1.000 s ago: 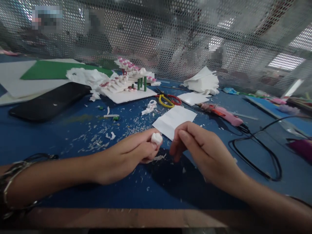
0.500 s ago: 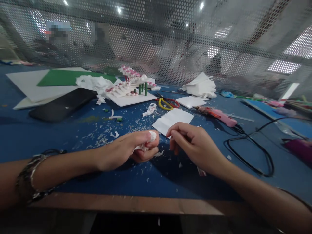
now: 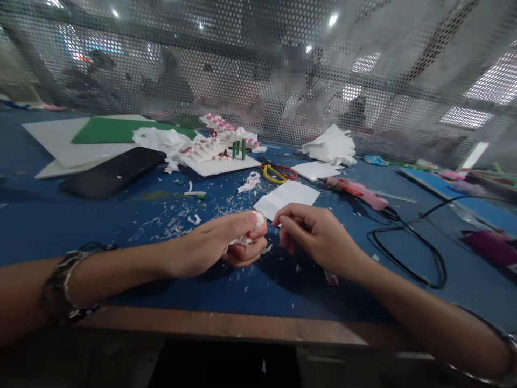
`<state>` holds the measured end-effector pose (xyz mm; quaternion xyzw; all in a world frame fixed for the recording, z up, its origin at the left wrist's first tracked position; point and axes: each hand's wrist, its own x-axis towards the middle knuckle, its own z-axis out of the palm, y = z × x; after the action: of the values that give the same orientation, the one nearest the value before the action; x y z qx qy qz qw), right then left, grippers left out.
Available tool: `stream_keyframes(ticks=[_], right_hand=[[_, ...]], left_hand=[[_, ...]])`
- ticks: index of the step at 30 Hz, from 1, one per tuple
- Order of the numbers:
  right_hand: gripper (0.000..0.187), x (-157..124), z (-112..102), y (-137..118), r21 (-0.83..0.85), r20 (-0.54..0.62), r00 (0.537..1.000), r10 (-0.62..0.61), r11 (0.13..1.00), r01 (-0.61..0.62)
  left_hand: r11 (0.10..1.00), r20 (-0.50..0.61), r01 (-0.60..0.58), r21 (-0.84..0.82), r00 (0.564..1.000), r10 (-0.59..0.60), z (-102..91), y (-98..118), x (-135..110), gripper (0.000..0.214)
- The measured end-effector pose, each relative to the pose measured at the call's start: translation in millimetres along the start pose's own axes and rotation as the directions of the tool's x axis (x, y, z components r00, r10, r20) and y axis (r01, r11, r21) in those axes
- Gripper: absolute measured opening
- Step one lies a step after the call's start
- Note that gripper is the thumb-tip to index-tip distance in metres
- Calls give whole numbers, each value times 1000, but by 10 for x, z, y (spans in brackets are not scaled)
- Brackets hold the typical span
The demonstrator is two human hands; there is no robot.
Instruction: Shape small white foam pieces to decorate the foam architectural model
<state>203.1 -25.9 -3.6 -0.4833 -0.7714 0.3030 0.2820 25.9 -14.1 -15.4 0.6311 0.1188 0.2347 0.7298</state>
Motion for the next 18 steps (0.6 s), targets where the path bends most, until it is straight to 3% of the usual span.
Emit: stream_keyframes(ticks=[13,18], right_hand=[[13,3,-1,5,-27,-7,1000,8,1000,-8],[13,2,-2,16,-46,-19,1000,2,999,-3]], left_hand=[[938,4,-28,344,1000,29,91,19,-67,25],[848,-15,-64,525,996,85,39,16,-81,22]])
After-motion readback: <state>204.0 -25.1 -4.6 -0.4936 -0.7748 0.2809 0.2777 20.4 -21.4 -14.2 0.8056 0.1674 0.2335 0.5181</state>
